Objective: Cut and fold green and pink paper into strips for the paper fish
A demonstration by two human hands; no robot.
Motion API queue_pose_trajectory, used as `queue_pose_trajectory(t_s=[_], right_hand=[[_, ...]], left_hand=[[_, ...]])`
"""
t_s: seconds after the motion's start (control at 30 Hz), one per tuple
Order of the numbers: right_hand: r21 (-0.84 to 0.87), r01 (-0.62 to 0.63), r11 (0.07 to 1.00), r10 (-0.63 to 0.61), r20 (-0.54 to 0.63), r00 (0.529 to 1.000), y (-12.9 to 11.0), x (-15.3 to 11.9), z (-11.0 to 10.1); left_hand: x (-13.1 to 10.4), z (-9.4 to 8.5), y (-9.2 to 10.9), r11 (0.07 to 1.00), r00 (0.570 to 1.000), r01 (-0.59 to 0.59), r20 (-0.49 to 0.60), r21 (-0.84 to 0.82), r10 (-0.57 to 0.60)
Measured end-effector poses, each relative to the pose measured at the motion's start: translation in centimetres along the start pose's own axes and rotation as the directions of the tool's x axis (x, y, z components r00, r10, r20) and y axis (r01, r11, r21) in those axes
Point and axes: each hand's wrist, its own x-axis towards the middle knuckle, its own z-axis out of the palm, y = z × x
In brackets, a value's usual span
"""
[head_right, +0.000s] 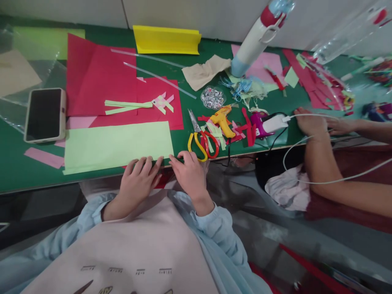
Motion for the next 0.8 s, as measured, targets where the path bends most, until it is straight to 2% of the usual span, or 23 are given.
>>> queue_pose_trajectory(t_s=[0.17, 0.37, 0.6, 0.8], right_hand=[[-0.091, -0.025, 0.996, 0.029, 0.037, 0.999, -0.5, -0.5, -0.1], [-0.175, -0.003, 0.985, 0.017, 0.081, 0.997, -1.3, -0.9, -0.2], [-0.214, -0.035, 0.976, 0.061, 0.115, 0.991, -1.9, -0.8, -0.7], [-0.199, -0.048, 0.979, 0.074, 0.125, 0.989, -1.8, -0.8, -0.8]], left_hand=[[-0.1, 0.1, 0.2, 1.000, 1.000, 0.020, 0.008, -0.015, -0.020], [0.2, -0.1, 0.7, 0.998, 0.995, 0.045, 0.092, -0.042, -0.041], [0.0, -0.4, 1.2, 0.996, 0.996, 0.087, -0.030, 0.026, -0.086], [-0.9, -0.7, 0.3, 0.995, 0.994, 0.097, -0.042, -0.003, -0.097]])
